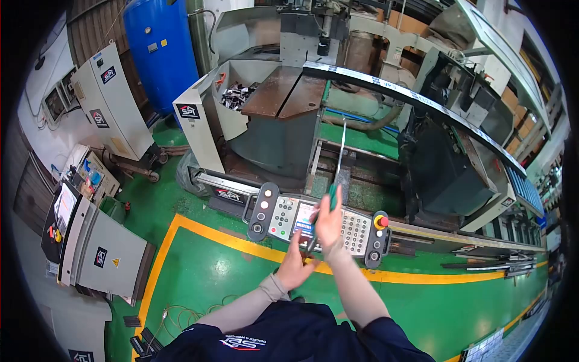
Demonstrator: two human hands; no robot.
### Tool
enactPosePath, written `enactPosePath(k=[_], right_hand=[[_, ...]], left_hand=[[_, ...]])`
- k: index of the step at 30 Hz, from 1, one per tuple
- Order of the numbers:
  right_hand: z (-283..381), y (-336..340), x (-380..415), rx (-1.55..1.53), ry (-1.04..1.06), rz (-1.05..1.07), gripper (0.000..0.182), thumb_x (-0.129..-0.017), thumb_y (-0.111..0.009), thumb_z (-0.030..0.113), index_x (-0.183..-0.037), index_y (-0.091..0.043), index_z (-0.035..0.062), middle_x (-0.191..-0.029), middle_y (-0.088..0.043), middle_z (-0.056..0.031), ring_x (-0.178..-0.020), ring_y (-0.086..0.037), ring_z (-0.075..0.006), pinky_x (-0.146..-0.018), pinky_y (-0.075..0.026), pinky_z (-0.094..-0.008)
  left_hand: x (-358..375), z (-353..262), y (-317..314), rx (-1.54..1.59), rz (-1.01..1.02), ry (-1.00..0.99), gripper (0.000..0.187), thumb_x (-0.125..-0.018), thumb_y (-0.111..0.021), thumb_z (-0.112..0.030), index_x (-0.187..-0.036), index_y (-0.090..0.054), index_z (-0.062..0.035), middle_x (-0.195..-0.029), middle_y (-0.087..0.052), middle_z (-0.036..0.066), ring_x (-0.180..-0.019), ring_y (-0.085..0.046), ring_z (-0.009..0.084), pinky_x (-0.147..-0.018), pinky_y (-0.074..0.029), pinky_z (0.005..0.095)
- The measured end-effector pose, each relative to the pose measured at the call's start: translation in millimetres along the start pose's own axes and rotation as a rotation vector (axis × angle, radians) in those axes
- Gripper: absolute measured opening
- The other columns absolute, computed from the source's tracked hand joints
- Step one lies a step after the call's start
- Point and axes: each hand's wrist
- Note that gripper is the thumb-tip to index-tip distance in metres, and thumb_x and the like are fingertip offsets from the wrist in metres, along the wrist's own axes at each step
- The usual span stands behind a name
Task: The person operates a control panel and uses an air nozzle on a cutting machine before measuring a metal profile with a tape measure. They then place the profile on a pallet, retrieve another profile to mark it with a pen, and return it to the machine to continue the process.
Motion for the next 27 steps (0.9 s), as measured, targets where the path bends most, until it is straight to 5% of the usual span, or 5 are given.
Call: enactPosePath(k=[3, 5, 15, 19, 27], right_hand=[[-4.6, 19.9, -79.7, 0.49, 0.218, -0.187, 0.065, -0.098, -0.05, 0.044, -0.151, -0.031, 0.0127, -0.098, -0.069, -0.025, -0.087, -0.068, -0.0435, -0.083, -0.053, -0.0448], [33.0, 16.8, -74.1, 0.655, 0.231, -0.122, 0.067, -0.096, -0.051, 0.046, -0.15, -0.034, 0.0123, -0.104, -0.066, -0.0303, -0.096, -0.064, -0.0488, -0.088, -0.051, -0.0484], [60.6, 27.5, -46.1, 0.858, 0.172, 0.222, 0.072, -0.093, -0.051, 0.054, -0.152, -0.029, 0.0186, -0.095, -0.066, -0.0321, -0.093, -0.063, -0.051, -0.089, -0.05, -0.0524], [74.7, 124.3, -64.5, 0.747, 0.103, -0.154, 0.072, -0.092, -0.052, 0.056, -0.151, -0.032, 0.0201, -0.123, -0.059, -0.0284, -0.109, -0.058, -0.0496, -0.095, -0.048, -0.05], [78.2, 370.2, -61.4, 0.898, 0.07, -0.901, 0.067, -0.092, -0.055, 0.055, -0.143, -0.047, 0.0119, -0.124, -0.061, -0.0247, -0.114, -0.059, -0.0421, -0.1, -0.045, -0.0453]], left_hand=[[33.7, 36.4, -7.5, 0.028, 0.272, 0.17, 0.069, -0.084, -0.074, -0.02, -0.138, -0.038, 0.0025, -0.114, -0.06, 0.017, -0.09, -0.066, 0.0251, -0.081, -0.053, 0.0367], [51.4, 52.7, -5.2, -0.082, 0.462, 0.23, 0.052, -0.085, -0.072, -0.028, -0.124, -0.054, 0.0017, -0.088, -0.067, 0.012, -0.084, -0.067, 0.0249, -0.077, -0.052, 0.037], [96.4, 129.7, 10.3, -0.204, 0.563, 0.426, 0.034, -0.082, -0.076, -0.031, -0.1, -0.066, -0.0037, -0.083, -0.071, 0.012, -0.078, -0.068, 0.0221, -0.073, -0.053, 0.036], [132.3, 198.3, 33.4, -0.146, 0.413, 0.456, 0.032, -0.079, -0.079, -0.03, -0.088, -0.067, -0.0016, -0.079, -0.07, 0.012, -0.071, -0.065, 0.0173, -0.068, -0.052, 0.033], [203.3, 237.1, 103.1, -0.301, 0.229, 0.756, 0.028, -0.08, -0.078, -0.022, -0.082, -0.063, 0.0006, -0.07, -0.067, 0.008, -0.062, -0.061, 0.012, -0.059, -0.05, 0.0297]])
Point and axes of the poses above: each hand's wrist, its own x-axis away from the middle knuckle, its own y-axis out of the back of the hand, z = x × y
